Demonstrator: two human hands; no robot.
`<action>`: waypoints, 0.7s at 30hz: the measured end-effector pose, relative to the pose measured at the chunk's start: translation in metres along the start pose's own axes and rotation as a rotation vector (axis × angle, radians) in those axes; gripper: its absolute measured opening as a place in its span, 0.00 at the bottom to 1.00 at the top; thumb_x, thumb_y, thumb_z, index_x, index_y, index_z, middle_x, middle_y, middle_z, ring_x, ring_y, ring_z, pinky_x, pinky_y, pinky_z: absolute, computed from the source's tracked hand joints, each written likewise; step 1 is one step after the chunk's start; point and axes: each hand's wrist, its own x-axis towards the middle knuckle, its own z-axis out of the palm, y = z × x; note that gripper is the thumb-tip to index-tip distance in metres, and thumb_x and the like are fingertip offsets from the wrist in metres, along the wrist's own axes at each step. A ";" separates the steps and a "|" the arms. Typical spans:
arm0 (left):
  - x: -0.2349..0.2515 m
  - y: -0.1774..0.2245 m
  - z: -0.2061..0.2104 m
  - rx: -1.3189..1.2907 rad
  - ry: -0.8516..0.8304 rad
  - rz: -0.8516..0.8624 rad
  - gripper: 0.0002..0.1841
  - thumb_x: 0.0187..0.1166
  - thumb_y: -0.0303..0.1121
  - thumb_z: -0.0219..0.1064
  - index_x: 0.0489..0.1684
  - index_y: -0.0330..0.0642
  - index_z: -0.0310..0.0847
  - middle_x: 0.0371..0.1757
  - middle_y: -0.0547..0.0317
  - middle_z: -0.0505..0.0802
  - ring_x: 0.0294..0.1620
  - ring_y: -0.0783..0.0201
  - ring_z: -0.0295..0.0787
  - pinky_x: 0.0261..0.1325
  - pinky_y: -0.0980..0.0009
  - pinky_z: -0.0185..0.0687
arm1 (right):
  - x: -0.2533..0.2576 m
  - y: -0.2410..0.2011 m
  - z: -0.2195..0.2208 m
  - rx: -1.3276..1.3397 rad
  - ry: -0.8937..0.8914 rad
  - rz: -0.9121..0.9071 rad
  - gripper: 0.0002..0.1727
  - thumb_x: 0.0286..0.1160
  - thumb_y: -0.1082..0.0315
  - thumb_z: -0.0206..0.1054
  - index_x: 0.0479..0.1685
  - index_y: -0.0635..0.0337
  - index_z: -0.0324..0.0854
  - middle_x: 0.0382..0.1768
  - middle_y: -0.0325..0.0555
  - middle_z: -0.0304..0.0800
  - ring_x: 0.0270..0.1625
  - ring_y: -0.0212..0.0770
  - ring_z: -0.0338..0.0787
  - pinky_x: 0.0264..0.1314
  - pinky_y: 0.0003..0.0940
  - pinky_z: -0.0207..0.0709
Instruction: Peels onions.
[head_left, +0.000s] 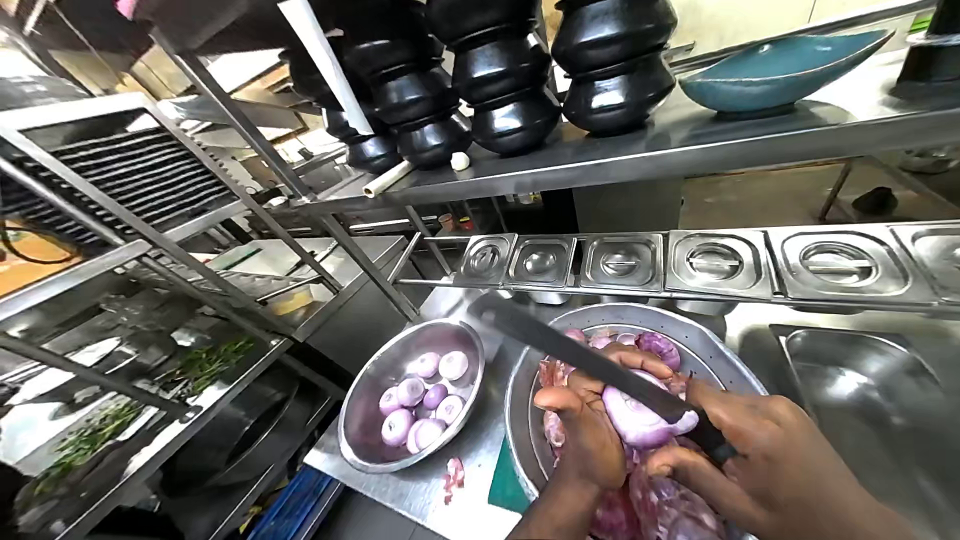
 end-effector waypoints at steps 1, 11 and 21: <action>0.001 0.001 0.000 0.024 0.003 -0.012 0.56 0.60 0.88 0.34 0.43 0.46 0.93 0.43 0.56 0.95 0.50 0.63 0.91 0.58 0.66 0.85 | 0.000 -0.002 0.000 -0.039 0.007 -0.019 0.38 0.77 0.23 0.50 0.23 0.50 0.74 0.11 0.35 0.68 0.12 0.33 0.71 0.11 0.33 0.60; 0.008 0.000 0.003 -0.068 0.088 -0.353 0.60 0.60 0.87 0.17 0.30 0.45 0.89 0.32 0.58 0.91 0.34 0.67 0.87 0.39 0.71 0.84 | -0.001 -0.003 -0.006 -0.222 -0.072 -0.292 0.33 0.87 0.34 0.46 0.20 0.50 0.71 0.11 0.38 0.69 0.11 0.40 0.72 0.10 0.37 0.59; 0.016 0.001 -0.027 -0.713 0.549 -0.721 0.38 0.83 0.71 0.40 0.44 0.42 0.80 0.33 0.50 0.89 0.22 0.63 0.85 0.25 0.72 0.83 | -0.016 0.024 -0.028 -0.118 -0.244 0.091 0.50 0.64 0.16 0.56 0.30 0.65 0.81 0.16 0.54 0.81 0.17 0.52 0.83 0.15 0.53 0.73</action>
